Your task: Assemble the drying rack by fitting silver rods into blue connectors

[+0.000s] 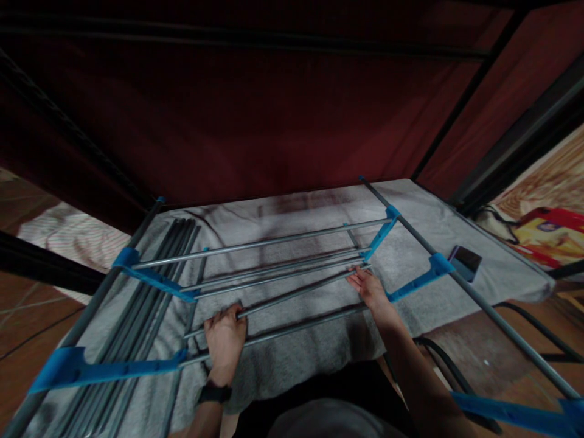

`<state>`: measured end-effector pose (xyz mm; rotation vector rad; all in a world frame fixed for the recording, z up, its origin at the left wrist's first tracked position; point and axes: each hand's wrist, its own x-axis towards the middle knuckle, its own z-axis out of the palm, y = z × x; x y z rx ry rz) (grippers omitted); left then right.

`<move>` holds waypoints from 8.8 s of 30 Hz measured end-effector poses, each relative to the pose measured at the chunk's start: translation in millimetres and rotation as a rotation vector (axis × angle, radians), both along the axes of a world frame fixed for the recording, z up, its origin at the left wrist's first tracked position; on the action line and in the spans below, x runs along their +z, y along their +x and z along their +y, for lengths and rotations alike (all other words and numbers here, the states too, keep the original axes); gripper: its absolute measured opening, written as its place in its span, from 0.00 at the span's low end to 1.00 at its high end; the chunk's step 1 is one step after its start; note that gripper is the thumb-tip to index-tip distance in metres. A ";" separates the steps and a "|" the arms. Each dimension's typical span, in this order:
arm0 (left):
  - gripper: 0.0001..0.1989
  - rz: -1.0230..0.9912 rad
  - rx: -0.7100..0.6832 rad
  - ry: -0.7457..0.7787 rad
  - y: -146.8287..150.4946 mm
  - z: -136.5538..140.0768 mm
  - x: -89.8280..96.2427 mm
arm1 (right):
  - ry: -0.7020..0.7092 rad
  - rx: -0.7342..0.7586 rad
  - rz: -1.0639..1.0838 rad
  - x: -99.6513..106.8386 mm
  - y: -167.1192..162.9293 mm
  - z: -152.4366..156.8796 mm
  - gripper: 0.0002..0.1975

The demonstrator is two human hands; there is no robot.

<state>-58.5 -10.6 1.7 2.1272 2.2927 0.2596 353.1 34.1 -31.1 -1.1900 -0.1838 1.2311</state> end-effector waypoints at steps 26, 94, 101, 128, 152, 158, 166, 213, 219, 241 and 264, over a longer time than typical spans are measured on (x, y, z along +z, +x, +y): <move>0.15 -0.034 -0.002 0.039 -1.8 0.2 -6.4 | 0.023 -0.040 0.017 -9.7 3.3 1.1 0.12; 0.13 -0.092 -0.067 0.323 -2.7 -6.8 -9.0 | 0.326 -0.058 0.076 23.3 0.9 -20.7 0.09; 0.13 -0.144 -0.168 0.409 -5.1 -10.5 -9.9 | 0.325 -0.115 0.073 28.5 3.0 -21.1 0.10; 0.11 -0.233 -0.131 0.572 -14.5 -13.3 -7.8 | 0.296 -0.052 0.154 20.5 -11.9 -21.3 0.12; 0.05 -0.143 -0.143 0.832 -35.3 -1.8 24.5 | 0.358 0.007 0.267 33.7 -13.1 -29.6 0.14; 0.07 -0.156 -0.050 0.809 -35.8 1.6 27.2 | 0.380 0.022 0.180 47.9 -17.2 -26.2 0.14; 0.07 -0.124 -0.068 0.823 -35.3 8.7 37.9 | 0.361 -0.004 0.125 49.5 -19.3 -21.1 0.12; 0.10 -0.167 -0.118 0.762 -43.6 4.8 17.4 | 0.362 -0.001 0.103 65.6 -28.3 -12.9 0.14; 0.11 -0.174 -0.145 0.736 -46.6 2.3 8.1 | 0.334 -0.006 0.109 62.1 -28.3 -11.0 0.15; 0.07 -0.281 -0.078 0.692 -44.9 -0.4 4.5 | 0.343 0.012 0.095 65.1 -28.2 -7.2 0.14; 0.12 -0.272 -0.037 0.682 -44.2 4.1 8.8 | 0.394 0.014 0.102 85.6 -27.7 14.4 0.12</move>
